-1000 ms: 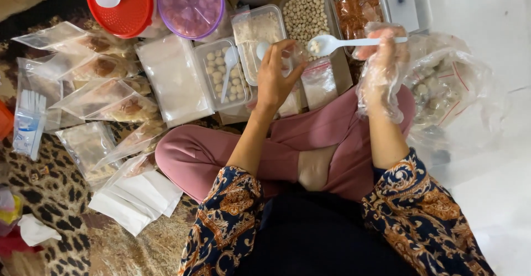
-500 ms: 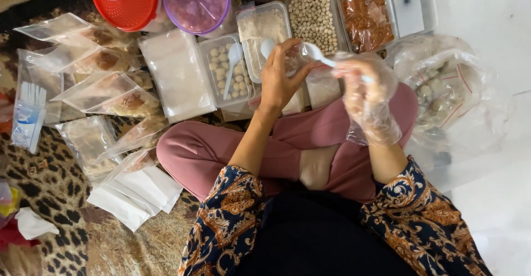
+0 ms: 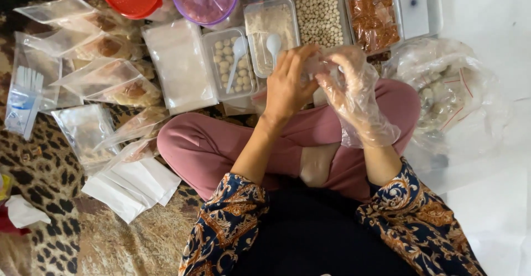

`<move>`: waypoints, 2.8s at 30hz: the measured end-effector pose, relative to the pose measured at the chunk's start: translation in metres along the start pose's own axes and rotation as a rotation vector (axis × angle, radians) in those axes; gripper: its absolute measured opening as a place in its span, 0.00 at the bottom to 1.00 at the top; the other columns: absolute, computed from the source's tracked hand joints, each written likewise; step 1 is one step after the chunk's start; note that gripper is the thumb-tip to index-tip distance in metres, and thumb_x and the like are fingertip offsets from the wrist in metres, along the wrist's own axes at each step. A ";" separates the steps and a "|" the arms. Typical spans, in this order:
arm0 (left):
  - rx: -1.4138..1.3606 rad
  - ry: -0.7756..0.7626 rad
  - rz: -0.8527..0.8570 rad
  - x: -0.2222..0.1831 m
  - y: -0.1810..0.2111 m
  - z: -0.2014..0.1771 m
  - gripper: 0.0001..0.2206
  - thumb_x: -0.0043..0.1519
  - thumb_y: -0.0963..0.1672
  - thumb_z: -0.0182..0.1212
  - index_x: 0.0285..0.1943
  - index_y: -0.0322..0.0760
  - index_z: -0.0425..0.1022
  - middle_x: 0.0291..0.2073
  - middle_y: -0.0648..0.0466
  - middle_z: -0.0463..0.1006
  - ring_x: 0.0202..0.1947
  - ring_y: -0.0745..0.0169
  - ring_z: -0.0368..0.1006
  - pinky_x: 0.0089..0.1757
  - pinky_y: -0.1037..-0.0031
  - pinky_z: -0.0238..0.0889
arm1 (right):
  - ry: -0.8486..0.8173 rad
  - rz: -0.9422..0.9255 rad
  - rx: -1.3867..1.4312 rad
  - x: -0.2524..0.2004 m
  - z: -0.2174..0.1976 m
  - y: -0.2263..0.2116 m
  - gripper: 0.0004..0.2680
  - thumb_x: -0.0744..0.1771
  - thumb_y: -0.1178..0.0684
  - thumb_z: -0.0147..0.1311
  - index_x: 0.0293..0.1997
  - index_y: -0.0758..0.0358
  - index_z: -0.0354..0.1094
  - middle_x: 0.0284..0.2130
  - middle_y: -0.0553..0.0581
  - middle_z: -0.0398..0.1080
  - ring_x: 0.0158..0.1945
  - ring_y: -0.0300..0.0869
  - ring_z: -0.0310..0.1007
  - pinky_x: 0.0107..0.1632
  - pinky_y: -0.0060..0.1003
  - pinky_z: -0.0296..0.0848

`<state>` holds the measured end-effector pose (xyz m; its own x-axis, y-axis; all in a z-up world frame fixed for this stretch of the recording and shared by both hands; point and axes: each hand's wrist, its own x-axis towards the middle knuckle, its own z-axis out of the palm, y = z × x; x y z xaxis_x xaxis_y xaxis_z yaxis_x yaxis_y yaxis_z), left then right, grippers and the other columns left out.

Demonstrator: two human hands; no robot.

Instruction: A person wearing plastic gloves sits on the floor and sorts small round food items into plastic bags using their hands and a spoon.

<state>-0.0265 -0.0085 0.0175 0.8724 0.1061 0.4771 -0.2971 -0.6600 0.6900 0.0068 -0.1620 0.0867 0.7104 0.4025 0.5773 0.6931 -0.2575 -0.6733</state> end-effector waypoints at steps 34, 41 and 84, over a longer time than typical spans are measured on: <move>-1.388 0.100 -0.671 -0.135 0.120 -0.109 0.26 0.60 0.38 0.71 0.67 0.29 0.66 0.45 0.52 0.75 0.46 0.69 0.75 0.48 0.77 0.73 | -0.057 0.135 0.107 -0.072 -0.020 -0.173 0.05 0.70 0.64 0.57 0.35 0.75 0.71 0.28 0.64 0.73 0.31 0.56 0.73 0.38 0.46 0.75; -1.268 0.161 -0.573 -0.132 0.105 -0.099 0.22 0.65 0.39 0.64 0.68 0.32 0.65 0.47 0.52 0.73 0.45 0.72 0.70 0.46 0.80 0.69 | -0.040 0.099 0.082 -0.066 -0.019 -0.176 0.04 0.70 0.64 0.58 0.37 0.75 0.72 0.29 0.64 0.74 0.31 0.55 0.73 0.37 0.45 0.74; -0.682 0.016 -0.690 -0.096 -0.012 -0.043 0.27 0.60 0.42 0.72 0.68 0.37 0.66 0.56 0.49 0.72 0.55 0.59 0.67 0.49 0.69 0.68 | 0.206 0.631 0.020 -0.029 -0.005 0.114 0.11 0.76 0.48 0.36 0.45 0.54 0.68 0.30 0.52 0.75 0.30 0.37 0.74 0.32 0.28 0.72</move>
<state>-0.1234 0.0212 -0.0139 0.9352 0.3221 -0.1473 0.1126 0.1241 0.9859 0.0660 -0.2067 -0.0043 0.9895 0.0033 0.1447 0.1355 -0.3719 -0.9183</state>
